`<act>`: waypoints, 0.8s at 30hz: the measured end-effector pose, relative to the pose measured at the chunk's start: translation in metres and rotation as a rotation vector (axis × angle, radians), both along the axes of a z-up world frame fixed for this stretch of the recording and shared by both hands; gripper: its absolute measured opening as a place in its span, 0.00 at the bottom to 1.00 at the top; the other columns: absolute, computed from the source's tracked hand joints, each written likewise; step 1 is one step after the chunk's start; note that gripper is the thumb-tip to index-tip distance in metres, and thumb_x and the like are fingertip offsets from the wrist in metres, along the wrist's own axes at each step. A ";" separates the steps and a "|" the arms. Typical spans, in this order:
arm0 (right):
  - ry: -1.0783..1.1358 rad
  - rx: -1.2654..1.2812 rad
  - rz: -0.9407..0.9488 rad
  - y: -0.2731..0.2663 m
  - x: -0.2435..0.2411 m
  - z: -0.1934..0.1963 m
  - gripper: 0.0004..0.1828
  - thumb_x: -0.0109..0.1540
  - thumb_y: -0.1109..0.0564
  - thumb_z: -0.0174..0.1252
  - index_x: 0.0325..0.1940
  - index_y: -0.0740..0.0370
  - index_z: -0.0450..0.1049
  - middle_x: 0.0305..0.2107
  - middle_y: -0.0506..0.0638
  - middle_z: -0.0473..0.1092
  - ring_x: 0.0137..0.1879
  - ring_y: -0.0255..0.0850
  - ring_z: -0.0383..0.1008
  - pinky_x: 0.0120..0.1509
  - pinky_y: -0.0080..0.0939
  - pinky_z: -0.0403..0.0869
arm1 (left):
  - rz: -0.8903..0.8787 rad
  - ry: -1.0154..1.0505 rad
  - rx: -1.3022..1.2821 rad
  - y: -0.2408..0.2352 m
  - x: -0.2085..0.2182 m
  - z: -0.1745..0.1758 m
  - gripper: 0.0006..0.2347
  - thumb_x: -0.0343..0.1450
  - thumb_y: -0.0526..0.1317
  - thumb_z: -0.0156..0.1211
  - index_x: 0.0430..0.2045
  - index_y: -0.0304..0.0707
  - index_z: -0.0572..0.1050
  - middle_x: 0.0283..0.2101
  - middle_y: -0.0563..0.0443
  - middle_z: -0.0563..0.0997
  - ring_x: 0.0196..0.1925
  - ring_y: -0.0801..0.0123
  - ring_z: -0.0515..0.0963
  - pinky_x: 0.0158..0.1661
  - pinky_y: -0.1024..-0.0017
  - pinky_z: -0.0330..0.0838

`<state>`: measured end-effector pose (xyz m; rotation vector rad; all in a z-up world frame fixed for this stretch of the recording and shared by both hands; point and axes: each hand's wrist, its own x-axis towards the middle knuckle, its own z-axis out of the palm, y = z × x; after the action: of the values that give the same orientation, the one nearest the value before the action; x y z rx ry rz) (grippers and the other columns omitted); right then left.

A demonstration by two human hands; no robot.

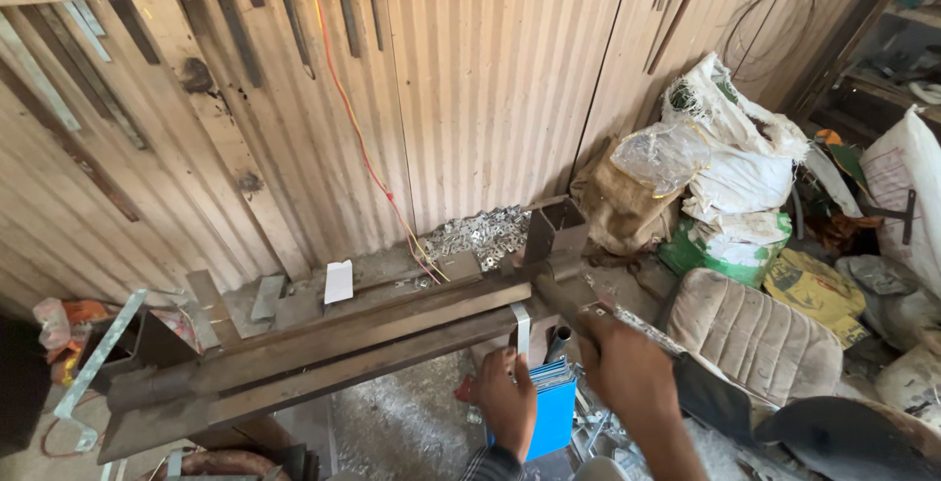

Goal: The person picks up metal strips from a container and uses a manual bending machine to shape them into brackets.

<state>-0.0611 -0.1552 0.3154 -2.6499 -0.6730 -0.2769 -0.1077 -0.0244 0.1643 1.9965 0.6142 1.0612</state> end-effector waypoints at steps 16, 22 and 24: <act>0.106 -0.109 0.056 0.017 0.039 0.038 0.12 0.60 0.48 0.60 0.42 0.54 0.83 0.37 0.60 0.78 0.47 0.58 0.79 0.55 0.58 0.76 | -0.972 0.368 1.567 0.068 0.051 -0.026 0.07 0.71 0.37 0.57 0.23 0.44 0.79 0.32 0.50 0.81 0.39 0.61 0.80 0.52 0.56 0.71; 0.257 -0.460 0.176 0.076 0.084 0.136 0.21 0.55 0.42 0.71 0.40 0.63 0.83 0.42 0.59 0.78 0.48 0.53 0.81 0.55 0.51 0.77 | -1.083 0.298 1.020 0.059 0.032 0.077 0.06 0.66 0.35 0.61 0.34 0.36 0.80 0.36 0.48 0.81 0.42 0.59 0.80 0.47 0.57 0.69; 0.175 -0.522 0.216 0.087 0.090 0.147 0.19 0.57 0.48 0.70 0.39 0.68 0.82 0.40 0.63 0.78 0.45 0.53 0.81 0.51 0.50 0.78 | -1.059 0.211 0.816 0.062 0.020 0.103 0.10 0.64 0.33 0.63 0.38 0.36 0.80 0.38 0.49 0.81 0.45 0.59 0.79 0.49 0.59 0.68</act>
<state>0.0285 -0.0682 0.4628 -2.9942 -1.0823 0.2221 -0.0882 0.0381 0.2668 2.5835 -0.8886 0.4205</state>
